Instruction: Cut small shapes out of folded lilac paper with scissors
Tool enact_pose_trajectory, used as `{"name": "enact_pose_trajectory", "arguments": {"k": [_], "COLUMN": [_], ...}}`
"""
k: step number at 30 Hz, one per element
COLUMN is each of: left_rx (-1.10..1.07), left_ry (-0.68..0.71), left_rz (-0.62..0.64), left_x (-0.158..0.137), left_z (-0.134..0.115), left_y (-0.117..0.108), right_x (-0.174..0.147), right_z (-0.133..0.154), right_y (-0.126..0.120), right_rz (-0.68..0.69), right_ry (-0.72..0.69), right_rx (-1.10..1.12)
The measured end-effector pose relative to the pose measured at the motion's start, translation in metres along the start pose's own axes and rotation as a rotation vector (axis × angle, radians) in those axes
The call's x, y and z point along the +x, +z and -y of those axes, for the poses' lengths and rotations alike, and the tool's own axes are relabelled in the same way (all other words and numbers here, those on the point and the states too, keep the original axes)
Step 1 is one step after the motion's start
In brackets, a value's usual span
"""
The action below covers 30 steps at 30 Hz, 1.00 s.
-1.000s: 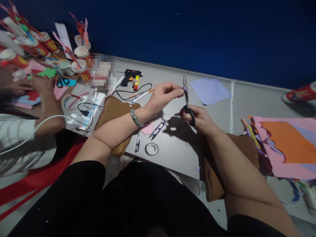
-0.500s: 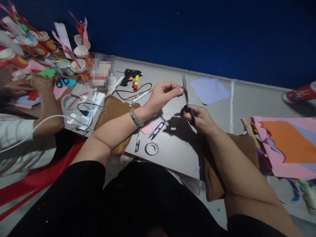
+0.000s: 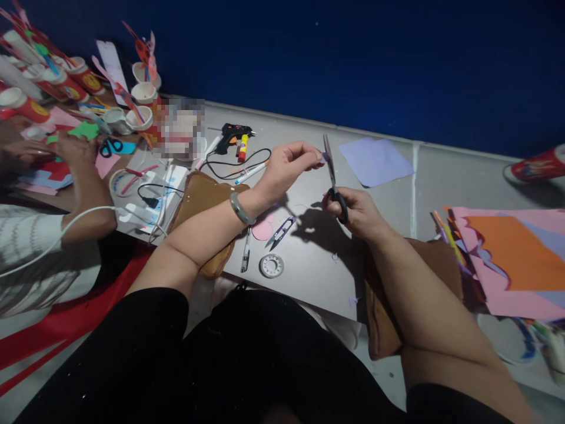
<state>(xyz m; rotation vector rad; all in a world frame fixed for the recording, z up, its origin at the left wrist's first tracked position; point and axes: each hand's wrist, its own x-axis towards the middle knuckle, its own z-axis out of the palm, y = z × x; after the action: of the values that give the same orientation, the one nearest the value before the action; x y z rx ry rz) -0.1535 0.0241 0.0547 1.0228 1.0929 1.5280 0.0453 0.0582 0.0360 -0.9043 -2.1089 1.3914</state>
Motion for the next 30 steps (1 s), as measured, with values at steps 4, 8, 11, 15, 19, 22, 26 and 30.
{"name": "enact_pose_trajectory", "arguments": {"k": [4, 8, 11, 15, 19, 22, 26, 30], "left_rx": [-0.01, -0.023, -0.008, 0.025, 0.025, 0.029, 0.022, 0.0], "left_ry": [-0.038, 0.004, 0.026, 0.009, 0.02, 0.025, 0.016, 0.005], "left_rz": [-0.011, 0.04, 0.035, -0.005, -0.006, -0.002, -0.003, -0.012], "left_x": [0.0013, 0.0008, -0.0002, -0.0003, 0.0001, 0.0005, 0.0013, 0.0017], "left_z": [-0.0009, -0.0019, -0.0043, -0.0072, -0.0077, -0.0074, -0.0071, -0.0075], "left_y": [0.0011, -0.0009, -0.0025, -0.0025, -0.0019, -0.0023, -0.0032, -0.0024], "right_x": [0.0002, 0.0005, 0.0006, 0.0006, 0.0005, 0.0003, -0.0003, -0.0002], "right_z": [-0.001, -0.0024, -0.0038, -0.0047, -0.0037, -0.0028, -0.0023, -0.0013], "right_y": [0.0, -0.0002, -0.0003, 0.0001, 0.0001, -0.0004, -0.0006, -0.0003], "right_rz": [0.001, -0.002, 0.004, 0.008, 0.016, 0.019, 0.023, 0.029], "right_ry": [-0.008, -0.006, -0.006, 0.001, 0.003, 0.009, 0.03, 0.037], "right_rx": [0.016, 0.027, 0.044, 0.054, 0.041, 0.036, 0.043, 0.044]}}
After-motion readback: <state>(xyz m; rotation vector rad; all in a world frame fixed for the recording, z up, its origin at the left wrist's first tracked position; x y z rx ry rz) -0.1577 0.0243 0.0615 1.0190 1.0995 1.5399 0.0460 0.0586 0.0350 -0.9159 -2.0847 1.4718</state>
